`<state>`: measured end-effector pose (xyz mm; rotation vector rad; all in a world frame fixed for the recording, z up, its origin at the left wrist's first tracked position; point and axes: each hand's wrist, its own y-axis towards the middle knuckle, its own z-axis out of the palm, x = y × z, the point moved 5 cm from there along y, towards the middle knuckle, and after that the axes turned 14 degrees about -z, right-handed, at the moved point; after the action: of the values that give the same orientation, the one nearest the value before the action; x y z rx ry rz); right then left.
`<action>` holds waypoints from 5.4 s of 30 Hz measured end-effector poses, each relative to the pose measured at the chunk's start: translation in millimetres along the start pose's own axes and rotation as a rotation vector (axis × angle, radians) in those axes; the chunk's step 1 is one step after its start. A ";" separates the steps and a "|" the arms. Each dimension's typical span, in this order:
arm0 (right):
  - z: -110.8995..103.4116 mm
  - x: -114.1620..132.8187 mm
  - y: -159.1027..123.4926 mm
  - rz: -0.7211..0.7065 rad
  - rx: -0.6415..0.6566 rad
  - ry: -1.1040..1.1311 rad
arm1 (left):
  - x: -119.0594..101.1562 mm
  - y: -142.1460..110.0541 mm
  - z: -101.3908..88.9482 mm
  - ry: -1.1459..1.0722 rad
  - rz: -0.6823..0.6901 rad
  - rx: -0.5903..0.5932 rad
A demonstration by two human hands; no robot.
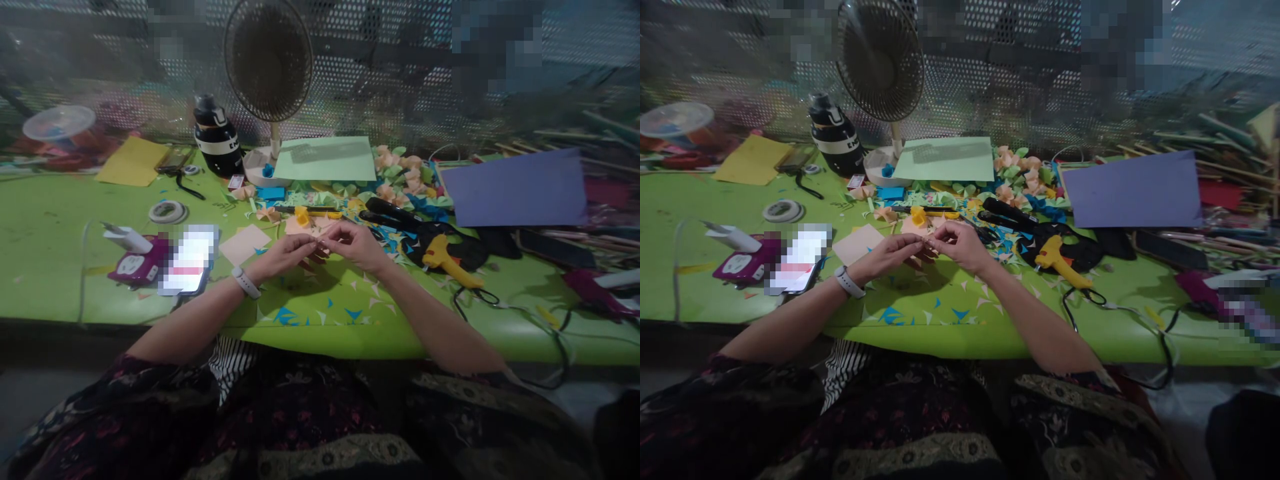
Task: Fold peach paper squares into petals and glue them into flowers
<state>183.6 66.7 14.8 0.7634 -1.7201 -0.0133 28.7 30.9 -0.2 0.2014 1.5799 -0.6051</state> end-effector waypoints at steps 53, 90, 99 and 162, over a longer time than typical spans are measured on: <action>6.5 15.3 -0.5 -0.177 0.132 -0.279 | 2.3 4.7 -0.1 -0.148 -0.083 0.084; -5.6 19.5 0.5 -0.154 0.115 -0.492 | -2.2 0.7 -6.8 -0.205 -0.026 -0.168; -96.3 -20.3 0.2 0.504 0.348 -1.194 | 2.6 5.8 -17.9 -0.212 -0.009 -0.205; -13.4 12.3 -5.0 0.294 0.331 -0.087 | -3.2 3.8 -19.5 -0.398 0.049 -0.242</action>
<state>196.6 61.9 27.6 0.7497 -1.9295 0.4551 13.9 44.4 1.6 -0.0611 1.2433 -0.3823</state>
